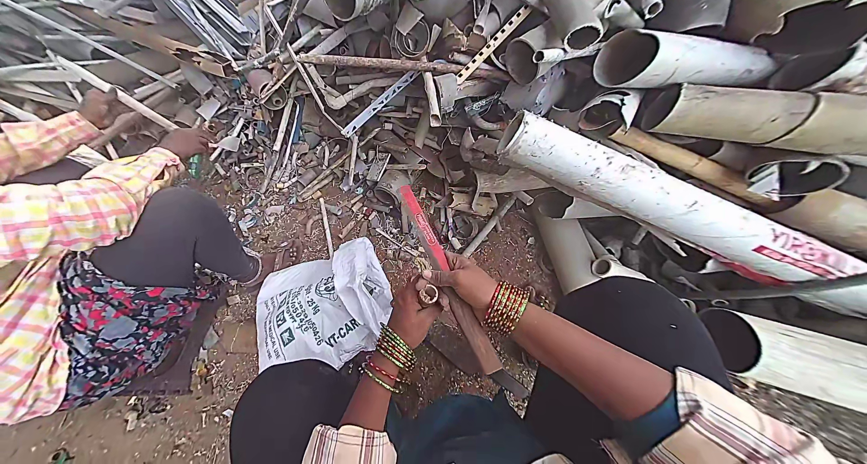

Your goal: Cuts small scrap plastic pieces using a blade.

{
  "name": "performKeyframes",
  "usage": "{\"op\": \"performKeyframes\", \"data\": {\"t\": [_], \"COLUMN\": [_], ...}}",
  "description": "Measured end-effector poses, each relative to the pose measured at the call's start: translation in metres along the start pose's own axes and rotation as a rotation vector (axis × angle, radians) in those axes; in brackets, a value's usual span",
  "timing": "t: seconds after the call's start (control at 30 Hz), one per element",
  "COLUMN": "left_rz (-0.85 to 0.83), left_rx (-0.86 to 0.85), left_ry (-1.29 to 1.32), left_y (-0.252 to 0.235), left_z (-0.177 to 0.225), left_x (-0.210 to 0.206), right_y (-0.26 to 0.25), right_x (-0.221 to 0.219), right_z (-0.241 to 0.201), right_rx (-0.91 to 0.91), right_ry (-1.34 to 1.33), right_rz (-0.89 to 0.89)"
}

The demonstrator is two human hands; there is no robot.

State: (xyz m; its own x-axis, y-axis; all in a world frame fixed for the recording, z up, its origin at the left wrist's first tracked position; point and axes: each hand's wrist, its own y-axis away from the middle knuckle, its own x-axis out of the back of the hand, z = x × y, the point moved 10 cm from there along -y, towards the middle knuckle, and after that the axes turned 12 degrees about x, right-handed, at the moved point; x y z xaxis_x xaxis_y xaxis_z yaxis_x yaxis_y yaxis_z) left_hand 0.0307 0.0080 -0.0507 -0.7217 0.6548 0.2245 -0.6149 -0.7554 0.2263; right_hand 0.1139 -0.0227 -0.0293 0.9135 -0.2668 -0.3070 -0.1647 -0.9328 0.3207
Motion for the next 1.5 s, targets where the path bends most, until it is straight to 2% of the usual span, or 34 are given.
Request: {"op": "performKeyframes", "data": {"t": [0.1, 0.23, 0.3, 0.47, 0.63, 0.73, 0.87, 0.93, 0.97, 1.0, 1.07, 1.17, 1.23, 1.3, 1.37, 1.43, 1.5], "left_rz": [-0.079, -0.158, -0.163, -0.147, -0.137, -0.259, -0.599, -0.696, -0.678, -0.592, -0.341, -0.012, 0.164, 0.291, 0.400, 0.442, 0.421], "left_rx": [-0.007, 0.256, 0.324, 0.352, 0.364, 0.321, 0.239, 0.222, 0.231, 0.269, 0.348, 0.311, 0.273, 0.188, 0.011, -0.097, -0.097], "left_ry": [-0.004, 0.143, 0.245, 0.441, 0.463, 0.408, 0.399, 0.457, 0.484, 0.504, 0.466, 0.286, 0.088, -0.160, -0.303, -0.367, -0.366], "left_y": [0.002, 0.006, 0.006, 0.007, 0.011, 0.016, 0.023, 0.025, 0.024, 0.022, 0.015, -0.001, -0.009, -0.009, -0.003, 0.001, 0.000], "left_z": [0.003, -0.003, -0.008, -0.012, -0.011, -0.010, -0.002, 0.001, 0.001, 0.000, -0.001, -0.006, -0.010, -0.002, 0.014, 0.022, 0.022], "left_x": [-0.002, -0.011, -0.015, -0.020, -0.018, -0.021, -0.035, -0.039, -0.038, -0.035, -0.025, -0.002, 0.017, 0.029, 0.030, 0.026, 0.021], "right_y": [0.000, -0.007, -0.008, -0.011, -0.007, -0.004, 0.001, 0.002, 0.002, 0.001, -0.003, -0.006, -0.006, -0.007, -0.007, -0.006, -0.006], "right_x": [0.000, 0.013, 0.018, 0.019, 0.017, 0.013, 0.008, 0.006, 0.006, 0.009, 0.019, 0.038, 0.044, 0.045, 0.044, 0.043, 0.041], "right_z": [-0.003, -0.009, -0.010, -0.009, -0.002, 0.002, 0.006, 0.005, 0.003, 0.000, -0.006, -0.008, -0.006, -0.005, -0.003, 0.000, 0.001], "right_rx": [-0.009, 0.031, 0.038, 0.049, -0.073, -0.143, -0.182, -0.159, -0.140, -0.114, -0.060, 0.012, 0.035, 0.052, 0.064, 0.067, 0.082], "right_ry": [0.034, 0.132, 0.165, 0.156, 0.077, 0.097, 0.136, 0.110, 0.095, 0.078, 0.050, 0.024, 0.035, 0.054, 0.060, 0.047, 0.011], "right_rz": [-0.059, 0.025, 0.082, 0.164, 0.136, -0.026, -0.236, -0.270, -0.241, -0.181, -0.010, 0.232, 0.295, 0.308, 0.318, 0.321, 0.328]}}
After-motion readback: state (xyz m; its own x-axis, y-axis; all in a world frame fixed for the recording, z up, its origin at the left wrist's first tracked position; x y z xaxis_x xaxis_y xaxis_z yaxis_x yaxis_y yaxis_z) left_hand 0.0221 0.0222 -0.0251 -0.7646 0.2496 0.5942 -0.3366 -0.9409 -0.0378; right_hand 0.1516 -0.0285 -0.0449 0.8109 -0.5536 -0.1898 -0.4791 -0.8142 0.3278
